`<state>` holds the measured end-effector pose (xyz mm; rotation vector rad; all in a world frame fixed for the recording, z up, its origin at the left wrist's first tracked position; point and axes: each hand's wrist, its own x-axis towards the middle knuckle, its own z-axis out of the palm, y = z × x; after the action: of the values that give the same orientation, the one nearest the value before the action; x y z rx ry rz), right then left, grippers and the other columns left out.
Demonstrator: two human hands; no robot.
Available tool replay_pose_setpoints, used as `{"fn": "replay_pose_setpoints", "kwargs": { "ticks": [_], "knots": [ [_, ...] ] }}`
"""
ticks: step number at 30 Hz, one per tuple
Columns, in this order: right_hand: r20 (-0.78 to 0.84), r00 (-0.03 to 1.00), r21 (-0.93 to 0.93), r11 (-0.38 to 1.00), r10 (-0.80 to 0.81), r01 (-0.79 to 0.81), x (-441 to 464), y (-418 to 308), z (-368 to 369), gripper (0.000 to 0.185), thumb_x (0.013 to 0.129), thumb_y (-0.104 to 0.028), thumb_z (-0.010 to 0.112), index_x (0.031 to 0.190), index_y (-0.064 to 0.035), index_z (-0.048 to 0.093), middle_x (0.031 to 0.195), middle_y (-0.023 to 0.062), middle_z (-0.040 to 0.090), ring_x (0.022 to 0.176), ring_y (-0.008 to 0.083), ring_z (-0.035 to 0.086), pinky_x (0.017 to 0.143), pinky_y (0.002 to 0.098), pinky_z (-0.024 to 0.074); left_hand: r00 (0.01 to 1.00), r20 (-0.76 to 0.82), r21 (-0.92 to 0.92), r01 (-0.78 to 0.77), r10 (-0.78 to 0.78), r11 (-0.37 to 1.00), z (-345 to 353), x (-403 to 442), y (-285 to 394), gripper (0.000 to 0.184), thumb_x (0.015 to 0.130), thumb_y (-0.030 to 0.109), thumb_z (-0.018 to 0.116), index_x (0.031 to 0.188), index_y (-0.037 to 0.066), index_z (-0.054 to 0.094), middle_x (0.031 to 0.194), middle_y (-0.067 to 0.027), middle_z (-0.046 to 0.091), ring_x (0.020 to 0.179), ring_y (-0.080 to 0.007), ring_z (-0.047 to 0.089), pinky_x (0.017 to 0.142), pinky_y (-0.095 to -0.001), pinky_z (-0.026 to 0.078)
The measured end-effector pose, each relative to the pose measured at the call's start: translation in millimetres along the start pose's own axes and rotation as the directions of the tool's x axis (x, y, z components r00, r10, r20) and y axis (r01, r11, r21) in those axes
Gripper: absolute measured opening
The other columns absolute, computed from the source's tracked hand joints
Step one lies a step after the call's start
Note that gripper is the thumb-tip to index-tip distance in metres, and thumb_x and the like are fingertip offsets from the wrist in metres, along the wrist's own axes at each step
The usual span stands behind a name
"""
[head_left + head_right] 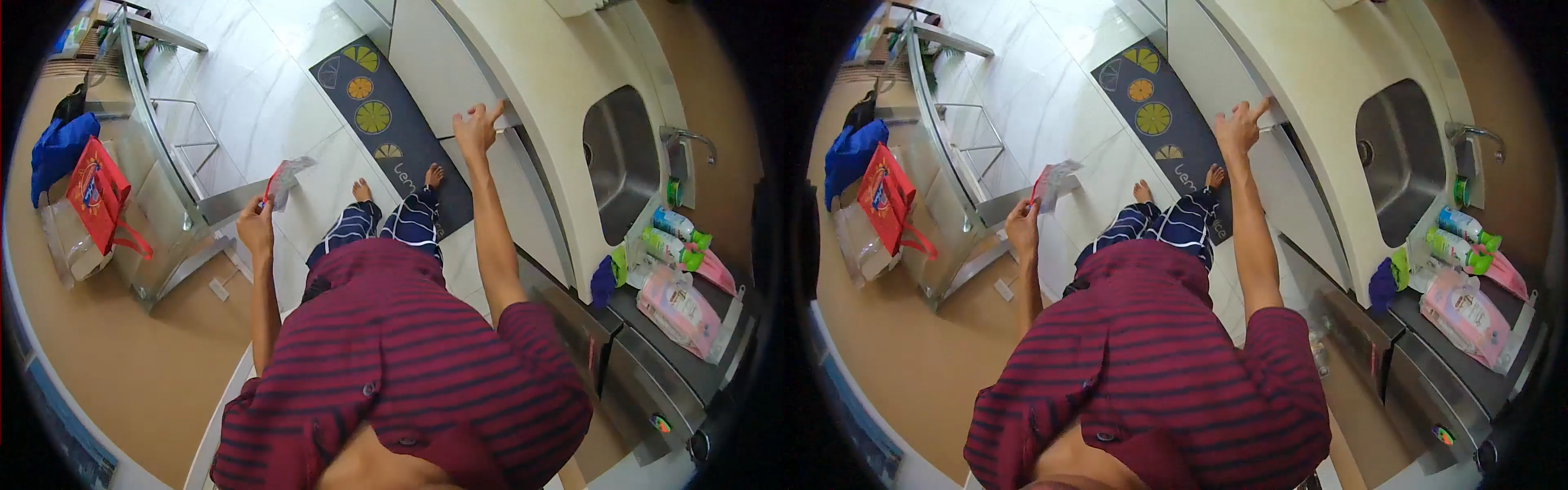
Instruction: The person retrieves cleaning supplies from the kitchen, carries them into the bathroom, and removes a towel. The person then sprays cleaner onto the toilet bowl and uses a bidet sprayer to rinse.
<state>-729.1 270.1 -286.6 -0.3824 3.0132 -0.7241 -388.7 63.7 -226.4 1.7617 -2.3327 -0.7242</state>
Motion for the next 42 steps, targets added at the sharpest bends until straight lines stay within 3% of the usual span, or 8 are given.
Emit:
{"fn": "replay_pose_setpoints", "kwargs": {
  "ticks": [4, 15, 21, 23, 30, 35, 38, 42],
  "knots": [
    [0.102, 0.995, 0.041, 0.999, 0.020, -0.025, -48.1, -31.3, 8.9, 0.030, 0.066, -0.022, 0.067, 0.085, -0.0057, 0.051, 0.132, 0.0236, 0.014, 0.073, 0.0389, 0.059, 0.067, 0.0429, 0.0480, 0.980, -0.173, -0.172, -0.125, 0.095, 0.977, 31.9, 29.9, -35.7, 0.022, 0.074, 0.030, 0.061, 0.080, 0.009, 0.066, 0.047, -0.0045, 0.050, 0.042, -0.0115, 0.046, 0.043, -0.0271, 0.034],
    [0.416, 0.909, 0.402, 0.900, -0.014, -0.170, -119.7, -184.2, 48.7, 0.050, 0.064, -0.016, 0.068, 0.108, -0.0079, 0.047, 0.134, 0.0320, -0.006, 0.091, 0.0447, 0.053, 0.078, 0.0413, 0.0444, 0.972, 0.177, -0.426, -0.064, 0.152, 0.903, 81.3, 124.2, 133.9, 0.029, 0.084, 0.028, 0.049, 0.099, 0.006, 0.061, 0.061, -0.0075, 0.063, 0.042, -0.0129, 0.057, 0.042, -0.0244, 0.042],
    [0.662, 0.722, 0.677, 0.574, -0.202, -0.460, -90.4, -122.5, -0.6, 0.046, 0.071, -0.008, 0.060, 0.114, -0.0017, 0.046, 0.129, 0.0219, 0.036, 0.098, 0.0293, 0.055, 0.081, 0.0328, 0.0433, 0.984, 0.142, -0.493, -0.021, 0.104, 0.870, 112.5, 144.9, 186.9, 0.027, 0.084, 0.029, 0.046, 0.096, 0.011, 0.062, 0.058, -0.0041, 0.063, 0.043, -0.0142, 0.057, 0.047, -0.0273, 0.045],
    [0.359, 0.932, 0.553, 0.815, -0.044, -0.174, -76.7, -94.4, 0.4, 0.050, 0.076, 0.004, 0.049, 0.124, 0.0016, 0.037, 0.128, 0.0148, 0.039, 0.110, 0.0202, 0.046, 0.088, 0.0318, 0.0399, 0.985, 0.165, -0.478, 0.034, 0.052, 0.878, 112.8, 148.9, 188.0, 0.026, 0.085, 0.028, 0.045, 0.098, 0.012, 0.062, 0.059, -0.0040, 0.063, 0.044, -0.0131, 0.058, 0.049, -0.0264, 0.044],
    [0.762, 0.533, 0.648, 0.468, -0.368, -0.602, -82.7, -102.1, 72.3, 0.071, 0.070, 0.011, 0.041, 0.135, -0.0052, 0.018, 0.139, 0.0137, 0.020, 0.127, 0.0210, 0.023, 0.098, 0.0343, 0.0276, 0.982, 0.173, -0.603, 0.171, -0.081, 0.779, 131.5, 142.5, 179.2, 0.025, 0.085, 0.025, 0.046, 0.101, 0.012, 0.060, 0.062, -0.0048, 0.063, 0.045, -0.0123, 0.058, 0.049, -0.0254, 0.044],
    [0.790, 0.212, 0.597, 0.643, -0.575, -0.480, -49.9, -111.1, 175.9, 0.053, 0.075, -0.001, 0.053, 0.125, -0.0132, 0.041, 0.128, 0.0076, 0.042, 0.120, 0.0208, 0.034, 0.098, 0.0350, 0.0288, 0.995, -0.099, -0.215, -0.039, 0.018, 0.976, 130.2, 197.6, 153.6, 0.023, 0.086, 0.020, 0.041, 0.101, 0.018, 0.058, 0.062, -0.0050, 0.063, 0.055, -0.0171, 0.061, 0.052, -0.0308, 0.045],
    [0.725, 0.437, 0.662, 0.712, -0.532, -0.234, 1.6, -42.4, 307.9, 0.040, 0.078, -0.003, 0.051, 0.118, -0.0089, 0.049, 0.118, 0.0043, 0.051, 0.102, 0.0178, 0.050, 0.085, 0.0300, 0.0398, 0.988, -0.154, -0.216, -0.055, 0.022, 0.975, 122.7, 232.5, 157.8, 0.020, 0.080, 0.014, 0.046, 0.092, 0.015, 0.061, 0.076, -0.0060, 0.065, 0.062, -0.0195, 0.062, 0.057, -0.0330, 0.046],
    [0.702, 0.710, 0.386, 0.866, -0.052, -0.318, 116.5, 142.8, 462.0, 0.024, 0.074, -0.019, 0.054, 0.091, -0.0029, 0.062, 0.087, 0.0101, 0.061, 0.082, 0.0212, 0.056, 0.074, 0.0317, 0.0437, 0.541, -0.173, 0.331, -0.755, 0.823, 0.566, 126.1, 317.3, 86.8, 0.015, 0.063, 0.005, 0.056, 0.077, 0.005, 0.062, 0.104, -0.0118, 0.058, 0.076, -0.0220, 0.059, 0.062, -0.0308, 0.046]
  ]
}}
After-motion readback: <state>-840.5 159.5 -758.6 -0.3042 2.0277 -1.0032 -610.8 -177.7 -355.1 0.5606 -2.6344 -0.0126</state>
